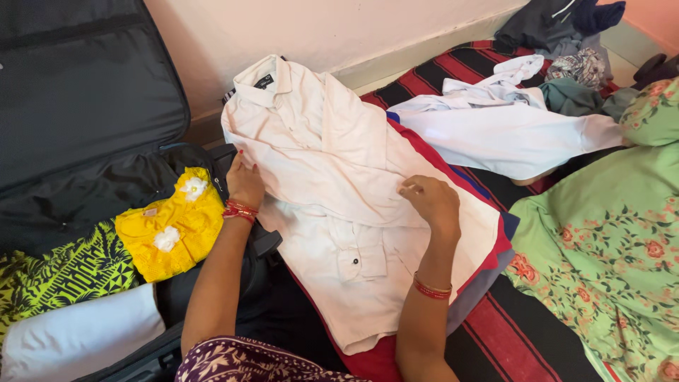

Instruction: The person folds a white long-sleeved shirt and a green patterned top on a bed next to an open suitcase. They smooth the fabric, fold the sleeves, and fold the garments into neat rectangles before placing them into the suitcase.

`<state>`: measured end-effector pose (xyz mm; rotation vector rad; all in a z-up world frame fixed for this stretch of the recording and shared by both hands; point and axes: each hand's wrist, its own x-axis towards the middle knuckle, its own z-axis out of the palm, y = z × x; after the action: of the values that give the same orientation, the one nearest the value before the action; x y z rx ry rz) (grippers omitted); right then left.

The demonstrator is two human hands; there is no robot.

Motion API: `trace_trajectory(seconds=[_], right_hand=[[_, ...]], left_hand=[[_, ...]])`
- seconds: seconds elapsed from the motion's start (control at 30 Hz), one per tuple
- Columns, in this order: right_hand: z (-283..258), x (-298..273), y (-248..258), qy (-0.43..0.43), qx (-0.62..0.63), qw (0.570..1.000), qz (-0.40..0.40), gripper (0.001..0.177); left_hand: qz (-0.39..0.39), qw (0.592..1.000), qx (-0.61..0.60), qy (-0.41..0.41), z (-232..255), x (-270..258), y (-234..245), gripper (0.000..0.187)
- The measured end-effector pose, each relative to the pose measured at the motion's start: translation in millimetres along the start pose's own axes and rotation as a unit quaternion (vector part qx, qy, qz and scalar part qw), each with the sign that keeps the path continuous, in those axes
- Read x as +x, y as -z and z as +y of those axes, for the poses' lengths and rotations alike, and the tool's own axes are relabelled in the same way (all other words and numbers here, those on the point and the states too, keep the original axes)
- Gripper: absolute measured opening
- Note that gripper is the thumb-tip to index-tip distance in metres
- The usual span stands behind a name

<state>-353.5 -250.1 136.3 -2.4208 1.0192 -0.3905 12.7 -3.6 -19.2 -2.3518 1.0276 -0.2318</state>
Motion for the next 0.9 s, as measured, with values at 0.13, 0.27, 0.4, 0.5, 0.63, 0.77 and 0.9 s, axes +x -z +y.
trace_trajectory(seconds=[0.13,0.27,0.4,0.5,0.63,0.77,0.9], right_hand=[[27.6,20.8,-34.3,-0.043,-0.086,0.993,0.067,0.046],[47.7,36.9,-60.7,-0.097,-0.116,0.987,0.055,0.06],[49.5,36.7,-50.6,-0.109,-0.126,0.986,0.024,0.042],[40.6,31.5,-33.1,-0.1,-0.129,0.986,-0.024,0.033],[26.0,17.0,-1.2,0.016,0.041,0.998,-0.04,0.037],[7.5,-3.4,26.6,0.138,0.436,0.885,-0.09,0.019],[21.7,-3.6,29.5,0.097,0.345,0.926,-0.118,0.021]], left_hand=[[-0.003,1.0,0.001,0.012,2.9,2.4,-3.5,0.055],[0.019,1.0,-0.001,0.017,3.3,2.5,-3.8,0.055],[0.026,0.998,-0.047,0.021,2.1,-0.2,0.3,0.052],[0.054,0.997,-0.059,0.025,1.5,-2.3,2.8,0.048],[0.045,0.996,-0.069,0.021,-0.9,-8.4,10.8,0.045],[0.03,0.99,-0.134,0.028,-2.0,-8.5,12.4,0.045],[0.029,0.998,-0.048,0.031,2.2,2.3,3.7,0.045]])
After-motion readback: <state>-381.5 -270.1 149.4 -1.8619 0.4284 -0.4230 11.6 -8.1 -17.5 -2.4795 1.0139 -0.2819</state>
